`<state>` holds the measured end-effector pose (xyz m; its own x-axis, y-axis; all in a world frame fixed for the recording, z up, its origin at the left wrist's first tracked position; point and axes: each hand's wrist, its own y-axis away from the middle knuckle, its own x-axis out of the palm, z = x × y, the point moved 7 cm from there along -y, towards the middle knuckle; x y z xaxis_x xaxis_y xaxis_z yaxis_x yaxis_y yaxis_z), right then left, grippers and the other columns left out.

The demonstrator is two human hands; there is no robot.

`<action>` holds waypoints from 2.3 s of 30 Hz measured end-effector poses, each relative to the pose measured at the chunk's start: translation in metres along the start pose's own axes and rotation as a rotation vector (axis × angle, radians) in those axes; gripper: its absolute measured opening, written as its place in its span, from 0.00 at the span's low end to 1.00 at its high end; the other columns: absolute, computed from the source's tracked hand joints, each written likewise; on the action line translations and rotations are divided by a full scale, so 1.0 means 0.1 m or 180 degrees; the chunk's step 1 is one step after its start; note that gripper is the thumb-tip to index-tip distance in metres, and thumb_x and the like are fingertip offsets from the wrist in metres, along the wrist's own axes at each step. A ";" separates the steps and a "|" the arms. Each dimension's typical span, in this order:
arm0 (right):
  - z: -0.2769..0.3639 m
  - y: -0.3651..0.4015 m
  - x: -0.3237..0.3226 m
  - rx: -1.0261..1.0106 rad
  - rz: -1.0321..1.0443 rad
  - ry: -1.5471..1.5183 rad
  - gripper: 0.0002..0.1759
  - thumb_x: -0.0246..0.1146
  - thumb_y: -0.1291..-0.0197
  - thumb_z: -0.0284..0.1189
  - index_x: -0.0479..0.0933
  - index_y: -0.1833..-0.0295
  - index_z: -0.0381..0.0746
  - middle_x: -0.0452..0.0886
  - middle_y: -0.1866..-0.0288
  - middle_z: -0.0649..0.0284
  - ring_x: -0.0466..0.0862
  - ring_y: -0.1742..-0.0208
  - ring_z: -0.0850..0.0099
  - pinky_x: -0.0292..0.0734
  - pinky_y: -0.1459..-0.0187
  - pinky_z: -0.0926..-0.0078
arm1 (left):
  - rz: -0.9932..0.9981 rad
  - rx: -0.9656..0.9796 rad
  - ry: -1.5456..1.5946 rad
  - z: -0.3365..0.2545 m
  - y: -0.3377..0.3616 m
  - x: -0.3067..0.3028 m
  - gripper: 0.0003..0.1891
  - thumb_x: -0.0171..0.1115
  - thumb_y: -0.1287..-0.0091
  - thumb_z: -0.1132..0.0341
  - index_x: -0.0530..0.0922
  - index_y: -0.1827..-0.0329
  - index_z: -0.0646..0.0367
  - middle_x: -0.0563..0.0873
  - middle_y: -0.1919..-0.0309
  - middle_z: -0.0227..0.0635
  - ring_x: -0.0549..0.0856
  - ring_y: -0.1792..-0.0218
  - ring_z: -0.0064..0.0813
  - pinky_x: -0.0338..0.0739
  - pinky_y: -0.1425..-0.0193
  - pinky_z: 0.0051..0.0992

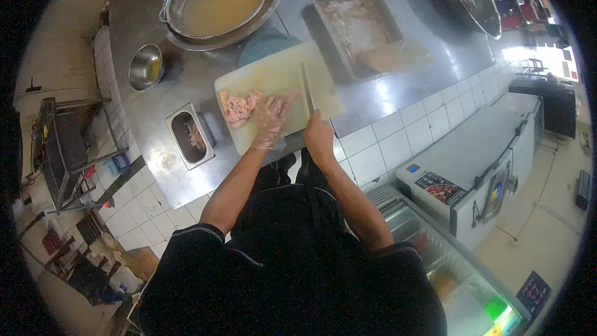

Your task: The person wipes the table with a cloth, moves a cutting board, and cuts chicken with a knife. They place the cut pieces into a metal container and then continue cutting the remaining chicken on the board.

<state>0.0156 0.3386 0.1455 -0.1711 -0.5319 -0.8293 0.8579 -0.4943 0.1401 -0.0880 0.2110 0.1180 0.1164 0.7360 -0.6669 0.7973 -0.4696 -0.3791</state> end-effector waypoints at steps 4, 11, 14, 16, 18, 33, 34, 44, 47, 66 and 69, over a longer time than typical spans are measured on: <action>0.20 -0.34 0.27 -0.0070 0.0147 0.0045 0.10 0.54 0.30 0.25 0.71 0.49 0.30 0.84 0.70 0.38 0.86 0.65 0.36 0.80 0.61 0.40 | -0.0204 0.0081 0.0185 0.00 0.04 -0.13 0.13 0.65 0.39 0.74 0.87 0.51 0.55 0.87 0.60 0.40 0.83 0.55 0.48 0.77 0.51 0.45; 0.42 -0.89 0.55 -0.0327 0.0168 0.0249 0.10 0.52 0.27 0.28 0.71 0.50 0.31 0.85 0.67 0.35 0.86 0.62 0.35 0.80 0.54 0.38 | 0.0080 -0.0384 0.0670 -0.05 -0.09 -0.21 0.15 0.65 0.44 0.77 0.85 0.52 0.60 0.88 0.52 0.43 0.85 0.51 0.48 0.80 0.45 0.41; 0.39 -0.77 0.53 -0.0455 0.0075 0.0293 0.09 0.52 0.30 0.24 0.73 0.51 0.31 0.85 0.66 0.37 0.87 0.61 0.37 0.81 0.56 0.40 | 0.0063 -0.0455 0.0651 0.04 0.00 -0.13 0.16 0.64 0.44 0.77 0.86 0.52 0.60 0.88 0.51 0.42 0.86 0.51 0.47 0.81 0.45 0.41; 0.42 -0.70 0.46 -0.0414 0.0116 0.0266 0.09 0.53 0.31 0.23 0.73 0.50 0.31 0.85 0.66 0.38 0.87 0.61 0.38 0.82 0.58 0.41 | 0.0018 -0.0268 0.0274 0.04 -0.02 -0.10 0.13 0.65 0.43 0.77 0.86 0.54 0.59 0.88 0.53 0.41 0.86 0.53 0.46 0.81 0.46 0.41; 0.35 -0.54 0.41 -0.0119 0.0404 0.0269 0.10 0.52 0.30 0.23 0.72 0.48 0.31 0.85 0.66 0.37 0.87 0.62 0.37 0.81 0.58 0.40 | -0.0123 -0.0132 0.0238 0.02 0.00 -0.08 0.10 0.66 0.43 0.75 0.85 0.57 0.57 0.88 0.56 0.39 0.86 0.55 0.44 0.80 0.48 0.41; -0.18 0.63 0.24 0.0346 0.0761 0.0129 0.11 0.51 0.26 0.31 0.69 0.49 0.33 0.84 0.67 0.34 0.84 0.63 0.30 0.76 0.58 0.32 | -0.0510 0.0187 0.0164 -0.05 -0.07 -0.12 0.05 0.68 0.40 0.73 0.83 0.63 0.54 0.85 0.68 0.36 0.85 0.63 0.43 0.80 0.58 0.44; -0.17 0.56 0.19 0.0246 0.0614 0.0184 0.11 0.51 0.26 0.30 0.69 0.50 0.32 0.83 0.69 0.34 0.84 0.64 0.31 0.77 0.60 0.33 | -0.0500 0.0219 0.0203 -0.04 -0.06 -0.10 0.05 0.68 0.40 0.73 0.83 0.63 0.54 0.85 0.68 0.36 0.85 0.63 0.43 0.80 0.58 0.43; 0.04 -0.05 0.03 0.0029 0.0095 0.0193 0.10 0.56 0.31 0.25 0.70 0.48 0.31 0.83 0.71 0.38 0.85 0.67 0.36 0.79 0.65 0.39 | -0.0369 0.0036 -0.0219 0.15 0.06 0.09 0.10 0.70 0.43 0.73 0.81 0.60 0.55 0.83 0.65 0.41 0.84 0.61 0.48 0.78 0.54 0.49; 0.12 -0.25 0.06 0.0101 0.0130 0.0259 0.10 0.56 0.31 0.25 0.70 0.48 0.32 0.84 0.70 0.38 0.86 0.65 0.36 0.80 0.63 0.40 | -0.0284 -0.0008 -0.0107 0.11 0.06 0.06 0.09 0.69 0.42 0.73 0.81 0.59 0.55 0.84 0.63 0.40 0.84 0.59 0.48 0.79 0.54 0.49; -0.11 0.35 0.26 0.0353 0.0700 0.0396 0.13 0.54 0.30 0.25 0.71 0.45 0.29 0.84 0.67 0.36 0.86 0.61 0.34 0.81 0.60 0.38 | -0.0381 -0.0263 0.0061 0.10 -0.01 0.02 0.06 0.69 0.38 0.71 0.84 0.59 0.58 0.86 0.60 0.44 0.85 0.57 0.51 0.79 0.52 0.48; -0.21 0.57 0.21 0.0303 0.0576 0.0385 0.11 0.54 0.30 0.26 0.71 0.47 0.30 0.84 0.68 0.35 0.85 0.63 0.33 0.80 0.61 0.37 | -0.0426 -0.0286 -0.0167 0.16 0.02 0.08 0.04 0.69 0.38 0.71 0.84 0.61 0.57 0.86 0.61 0.44 0.85 0.58 0.52 0.79 0.53 0.49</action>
<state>0.0714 0.3133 0.1243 0.0455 -0.5344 -0.8440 0.8188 -0.4641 0.3380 -0.0950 0.2077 0.1020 -0.0237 0.7615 -0.6477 0.8537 -0.3217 -0.4096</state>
